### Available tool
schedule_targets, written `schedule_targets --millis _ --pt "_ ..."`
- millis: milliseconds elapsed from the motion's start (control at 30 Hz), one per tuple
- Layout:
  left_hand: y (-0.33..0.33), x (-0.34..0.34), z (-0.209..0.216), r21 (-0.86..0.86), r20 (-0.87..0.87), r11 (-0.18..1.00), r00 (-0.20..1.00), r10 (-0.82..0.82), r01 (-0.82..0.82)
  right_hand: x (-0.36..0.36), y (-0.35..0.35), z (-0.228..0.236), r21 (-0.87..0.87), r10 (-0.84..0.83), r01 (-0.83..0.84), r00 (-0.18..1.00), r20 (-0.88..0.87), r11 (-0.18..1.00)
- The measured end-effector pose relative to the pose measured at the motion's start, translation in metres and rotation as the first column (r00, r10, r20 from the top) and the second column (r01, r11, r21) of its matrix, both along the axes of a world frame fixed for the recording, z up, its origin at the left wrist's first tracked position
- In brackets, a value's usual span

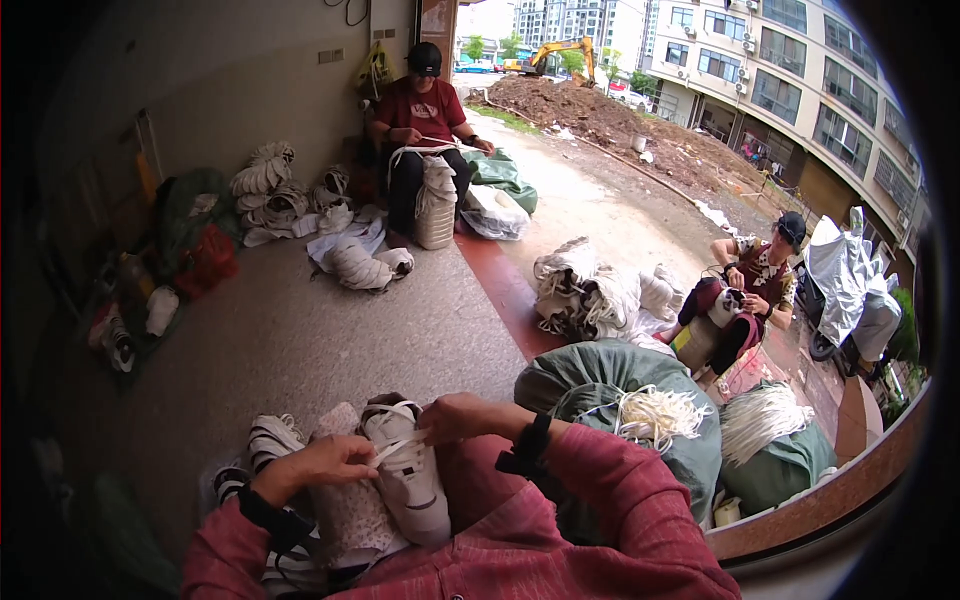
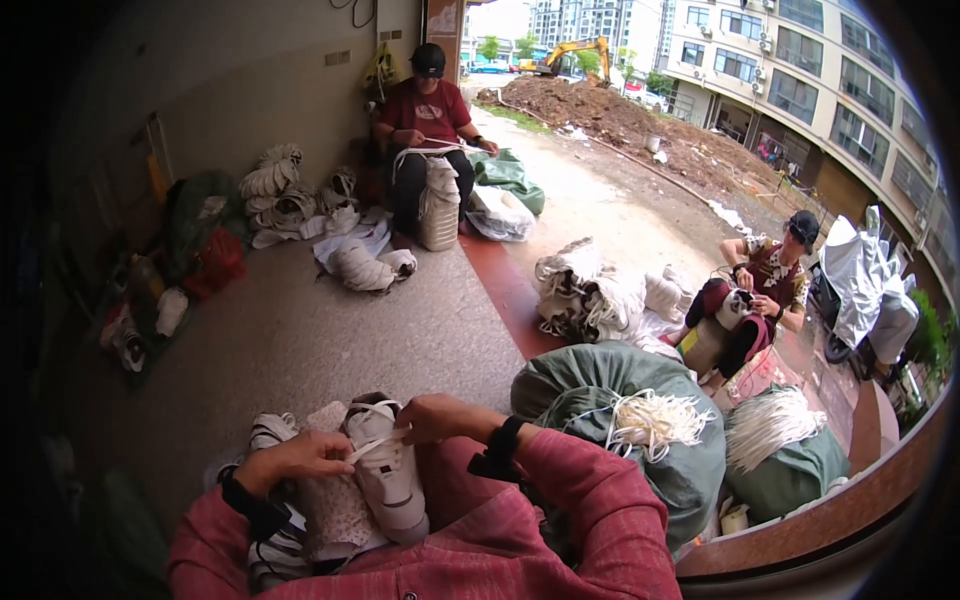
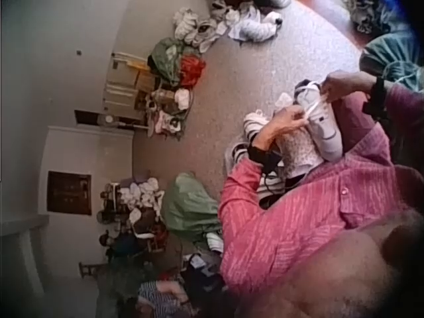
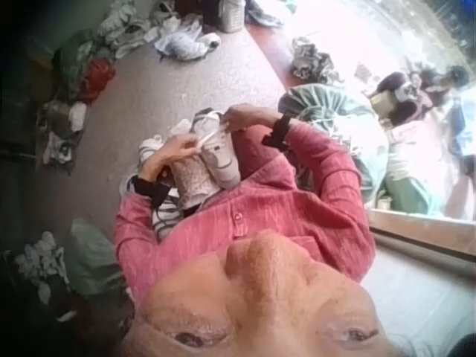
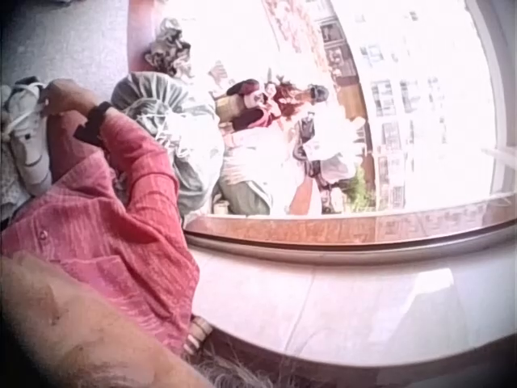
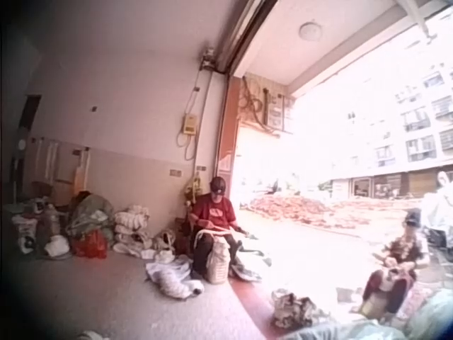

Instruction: Lacing white shoes with white shoelaces in a warehouse or assembly area.

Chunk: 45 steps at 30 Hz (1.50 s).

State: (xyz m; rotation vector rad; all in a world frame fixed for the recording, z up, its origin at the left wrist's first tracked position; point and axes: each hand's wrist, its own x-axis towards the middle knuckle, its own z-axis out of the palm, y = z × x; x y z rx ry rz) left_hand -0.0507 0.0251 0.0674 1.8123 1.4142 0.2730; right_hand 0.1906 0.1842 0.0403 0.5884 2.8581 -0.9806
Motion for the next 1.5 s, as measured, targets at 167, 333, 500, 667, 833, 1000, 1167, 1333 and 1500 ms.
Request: schedule_targets --millis 167,333,500,667,833,1000,1167,1333,1500 --pt "0.007 -0.011 -0.008 -0.291 0.320 0.956 0.939 0.126 -0.029 0.001 0.000 -0.001 -0.205 -0.026 0.038 0.998 0.060 0.978" --pt "0.025 -0.009 0.001 -0.104 0.073 0.994 0.996 0.043 -0.035 0.017 -0.010 -0.017 0.121 0.169 -0.141 0.948 -0.271 0.983" --pt "0.025 -0.013 -0.006 -0.027 0.023 0.999 1.000 -0.020 0.021 0.025 -0.058 -0.022 0.068 0.008 0.015 0.945 -0.326 0.998" --pt "0.022 -0.015 -0.009 -0.021 -0.018 0.999 0.999 -0.041 0.041 0.031 -0.039 -0.012 0.092 0.027 -0.010 0.981 -0.191 0.996" --pt "-0.005 -0.008 0.002 -0.171 0.043 0.982 0.996 0.084 -0.075 0.024 -0.012 -0.021 0.123 -0.015 0.044 0.975 -0.222 0.991" --pt "-0.027 0.004 0.005 0.014 0.023 0.999 0.999 0.049 -0.049 0.022 -0.009 -0.032 0.158 -0.014 0.041 0.985 -0.169 0.987" --pt "-0.027 -0.001 0.011 -0.098 0.011 0.995 1.000 0.017 -0.016 0.033 -0.033 -0.027 0.007 0.017 -0.016 0.972 -0.235 1.000" --pt "-0.029 0.000 0.012 -0.168 0.074 0.986 0.997 0.026 -0.013 0.039 -0.041 -0.041 -0.090 -0.014 -0.021 0.927 -0.376 0.996" --pt "-0.036 -0.006 0.000 -0.157 0.081 0.987 0.996 0.034 -0.021 0.040 -0.055 -0.043 0.028 0.086 -0.083 0.880 -0.466 0.996"
